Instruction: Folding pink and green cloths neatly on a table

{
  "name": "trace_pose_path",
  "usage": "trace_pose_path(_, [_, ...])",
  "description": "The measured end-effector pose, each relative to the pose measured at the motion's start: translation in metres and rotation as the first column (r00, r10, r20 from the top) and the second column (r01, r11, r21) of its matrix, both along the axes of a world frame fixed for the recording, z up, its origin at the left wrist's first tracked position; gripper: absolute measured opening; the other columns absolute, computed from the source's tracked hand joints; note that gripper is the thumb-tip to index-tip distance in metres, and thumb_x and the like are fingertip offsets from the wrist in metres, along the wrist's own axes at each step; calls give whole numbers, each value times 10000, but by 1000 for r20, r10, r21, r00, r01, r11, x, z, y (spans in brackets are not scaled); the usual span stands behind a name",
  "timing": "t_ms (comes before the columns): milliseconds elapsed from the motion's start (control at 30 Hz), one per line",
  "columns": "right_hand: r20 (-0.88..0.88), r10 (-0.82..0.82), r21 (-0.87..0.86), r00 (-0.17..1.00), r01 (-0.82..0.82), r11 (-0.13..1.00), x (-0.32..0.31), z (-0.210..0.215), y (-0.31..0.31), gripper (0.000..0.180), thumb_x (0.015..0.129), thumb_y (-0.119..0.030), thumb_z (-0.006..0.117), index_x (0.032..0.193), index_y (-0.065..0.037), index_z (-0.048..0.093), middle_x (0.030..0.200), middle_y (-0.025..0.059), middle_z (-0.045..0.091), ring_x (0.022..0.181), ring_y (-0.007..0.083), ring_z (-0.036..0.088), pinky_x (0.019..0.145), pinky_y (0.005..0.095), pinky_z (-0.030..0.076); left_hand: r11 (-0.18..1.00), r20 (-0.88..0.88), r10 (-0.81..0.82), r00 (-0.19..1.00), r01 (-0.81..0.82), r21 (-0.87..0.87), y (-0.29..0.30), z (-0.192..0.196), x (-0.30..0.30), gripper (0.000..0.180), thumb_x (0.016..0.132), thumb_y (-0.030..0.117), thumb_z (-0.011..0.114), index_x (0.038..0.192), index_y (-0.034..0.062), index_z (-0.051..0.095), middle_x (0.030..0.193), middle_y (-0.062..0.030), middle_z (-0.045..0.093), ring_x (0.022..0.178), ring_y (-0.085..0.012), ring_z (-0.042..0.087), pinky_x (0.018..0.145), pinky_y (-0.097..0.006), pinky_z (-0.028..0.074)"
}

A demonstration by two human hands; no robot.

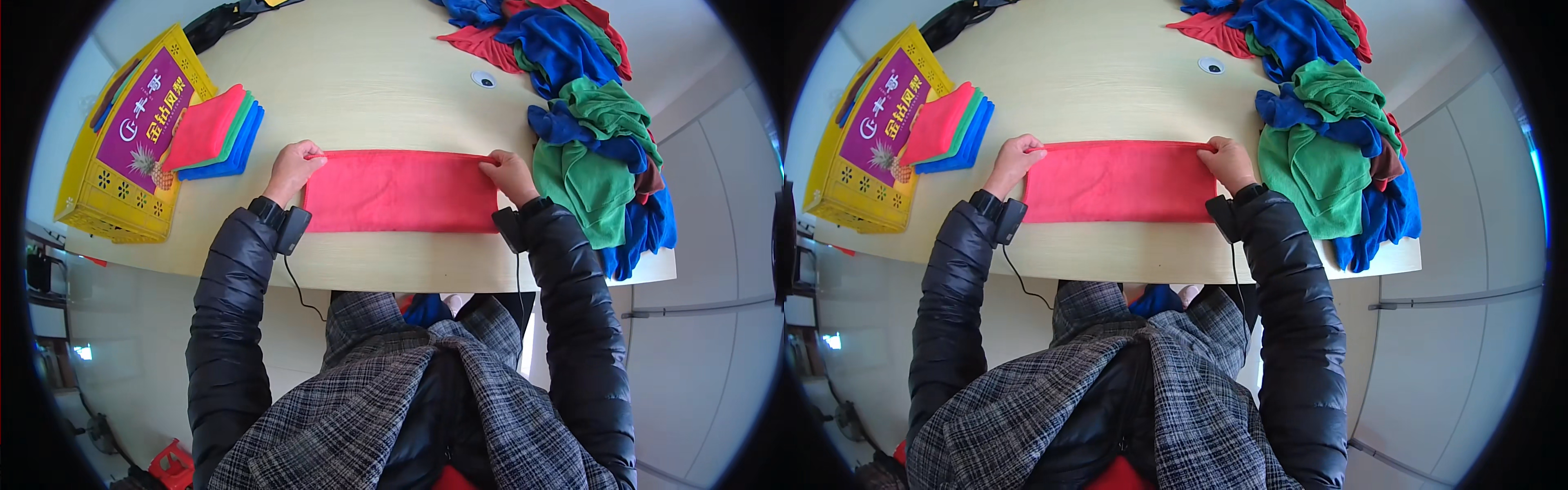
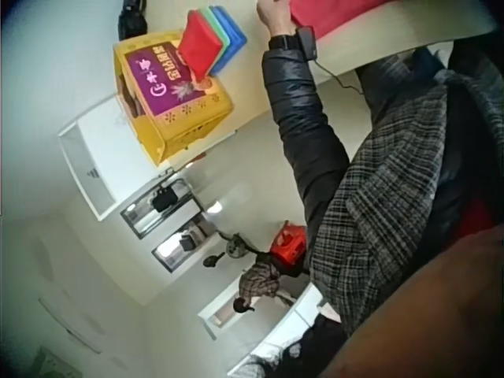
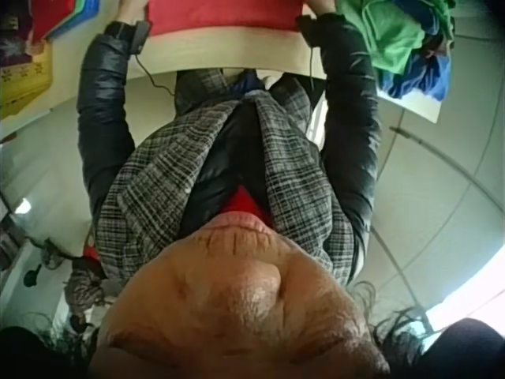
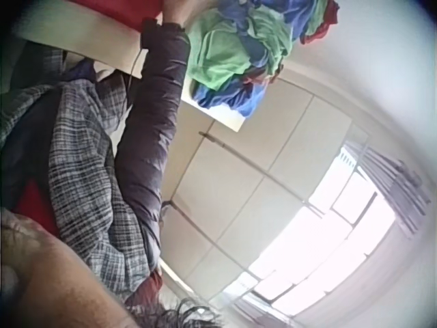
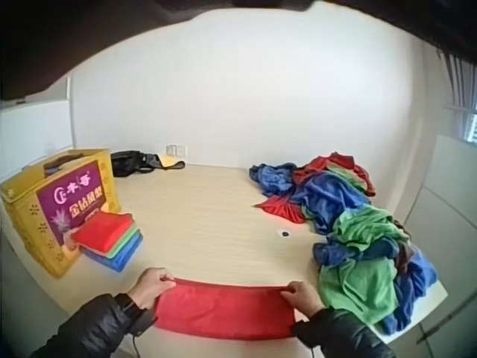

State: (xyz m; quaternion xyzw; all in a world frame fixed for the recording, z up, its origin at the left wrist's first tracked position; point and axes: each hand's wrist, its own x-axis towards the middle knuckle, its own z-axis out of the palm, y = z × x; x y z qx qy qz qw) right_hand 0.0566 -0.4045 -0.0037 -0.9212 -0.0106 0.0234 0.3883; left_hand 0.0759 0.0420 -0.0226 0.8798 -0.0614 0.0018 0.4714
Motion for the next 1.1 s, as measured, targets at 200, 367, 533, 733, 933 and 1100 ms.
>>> trace_pose_path(200, [115,-117,43,987,112,993,-4,-12,-4,210,917,-207,706,934,2,709,678,37,647,557,113,581,507,295,463,984,138,95,986,-114,138,-20,14,0,89,889,67,710,875,-12,671,811,-24,685,754,-98,620,708,-261,509])
trace_pose_path(367, [-5,-168,82,986,168,982,-7,-10,-2,279,932,-233,706,1084,-1,676,756,57,671,566,121,596,496,303,475,971,93,87,992,-106,215,-8,-11,10,207,859,168,757,945,0,674,820,-100,719,782,-186,688,704,-332,529])
trace_pose_path(533, [-168,-223,225,960,257,940,-36,10,-1,441,952,-246,696,1293,7,578,845,70,691,619,127,625,546,286,501,993,111,87,990,-78,-84,2,-26,-9,387,886,145,744,1203,-14,591,819,-92,701,755,-160,659,682,-307,515])
trace_pose_path(733, [-269,-117,514,956,245,822,-98,17,-13,582,954,-213,699,1434,23,469,884,55,700,730,113,640,673,236,497,980,-75,100,992,-111,-167,-4,2,-106,556,929,53,691,1433,1,463,815,-43,663,744,-90,599,670,-246,482])
trace_pose_path(933, [-73,-169,433,983,183,883,-134,-11,2,578,905,-137,715,1426,-12,499,840,36,679,713,84,598,638,257,478,968,-6,212,977,-211,-137,-15,-1,-145,541,935,41,672,1438,20,473,813,-35,651,745,-82,576,679,-242,468])
trace_pose_path(1100, [-55,-175,433,983,181,883,-147,-15,0,453,926,-42,675,1364,-37,560,806,1,656,722,61,573,689,207,456,959,28,255,966,-250,-130,-15,4,-161,525,936,34,661,1432,31,488,811,-21,631,741,-80,552,687,-240,461])
